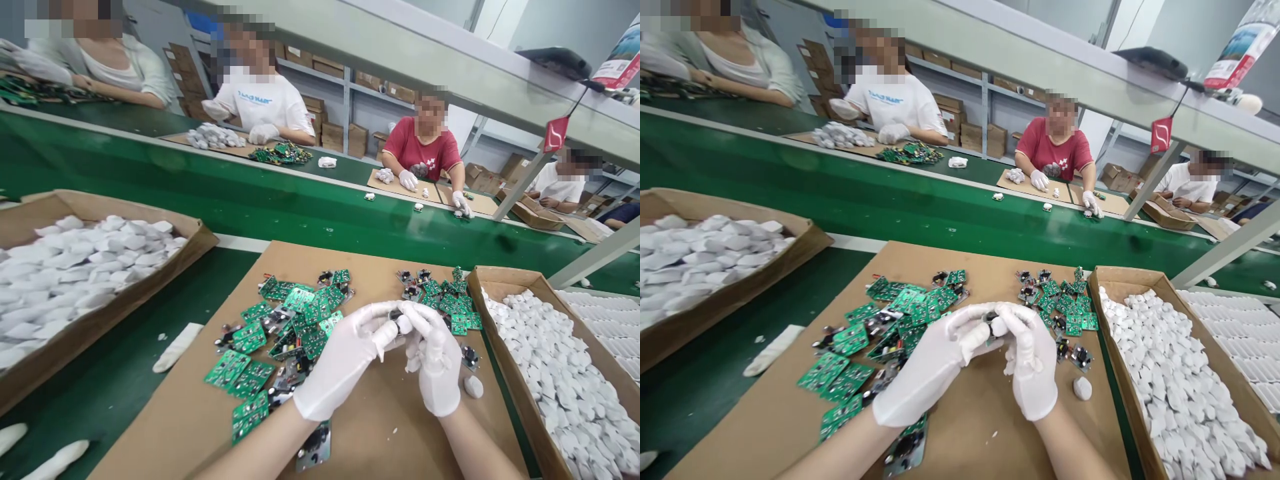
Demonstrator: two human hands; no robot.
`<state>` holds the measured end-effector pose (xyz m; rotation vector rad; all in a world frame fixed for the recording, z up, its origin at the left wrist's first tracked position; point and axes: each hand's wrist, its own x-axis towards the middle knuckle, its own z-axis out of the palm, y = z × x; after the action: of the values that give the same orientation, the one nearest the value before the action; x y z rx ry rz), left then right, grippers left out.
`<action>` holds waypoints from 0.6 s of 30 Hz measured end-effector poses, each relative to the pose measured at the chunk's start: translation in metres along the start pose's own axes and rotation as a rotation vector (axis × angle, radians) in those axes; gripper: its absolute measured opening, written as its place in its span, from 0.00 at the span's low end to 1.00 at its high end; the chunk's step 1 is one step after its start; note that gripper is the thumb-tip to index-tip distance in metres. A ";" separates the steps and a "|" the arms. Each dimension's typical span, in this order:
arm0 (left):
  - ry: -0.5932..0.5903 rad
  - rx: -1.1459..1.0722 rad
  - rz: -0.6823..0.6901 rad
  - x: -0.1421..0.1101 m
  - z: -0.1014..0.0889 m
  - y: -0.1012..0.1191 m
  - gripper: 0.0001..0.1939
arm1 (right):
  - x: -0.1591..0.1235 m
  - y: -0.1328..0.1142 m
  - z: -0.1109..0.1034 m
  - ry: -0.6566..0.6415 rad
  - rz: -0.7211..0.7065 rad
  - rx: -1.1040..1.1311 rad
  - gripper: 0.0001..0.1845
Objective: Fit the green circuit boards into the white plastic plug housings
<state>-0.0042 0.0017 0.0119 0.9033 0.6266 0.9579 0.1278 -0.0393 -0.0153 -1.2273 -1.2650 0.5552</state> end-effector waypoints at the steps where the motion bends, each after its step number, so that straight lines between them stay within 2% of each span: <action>1: -0.003 -0.007 0.000 0.000 -0.001 0.000 0.20 | -0.001 0.003 -0.001 -0.020 -0.045 -0.030 0.35; 6: 0.000 -0.025 -0.010 0.000 -0.003 -0.005 0.21 | -0.005 0.020 -0.002 -0.028 -0.371 -0.329 0.37; 11: 0.058 0.019 -0.013 0.002 -0.005 -0.005 0.21 | -0.005 0.017 0.003 -0.020 -0.618 -0.496 0.33; 14: 0.089 0.052 0.003 0.001 -0.004 0.000 0.18 | -0.005 0.013 0.006 -0.048 -0.625 -0.526 0.34; 18: 0.061 -0.011 0.000 -0.001 -0.002 0.006 0.19 | -0.005 0.010 0.003 -0.111 -0.497 -0.487 0.35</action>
<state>-0.0088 0.0029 0.0166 0.8675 0.6723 0.9908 0.1264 -0.0391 -0.0270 -1.2149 -1.7943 -0.0571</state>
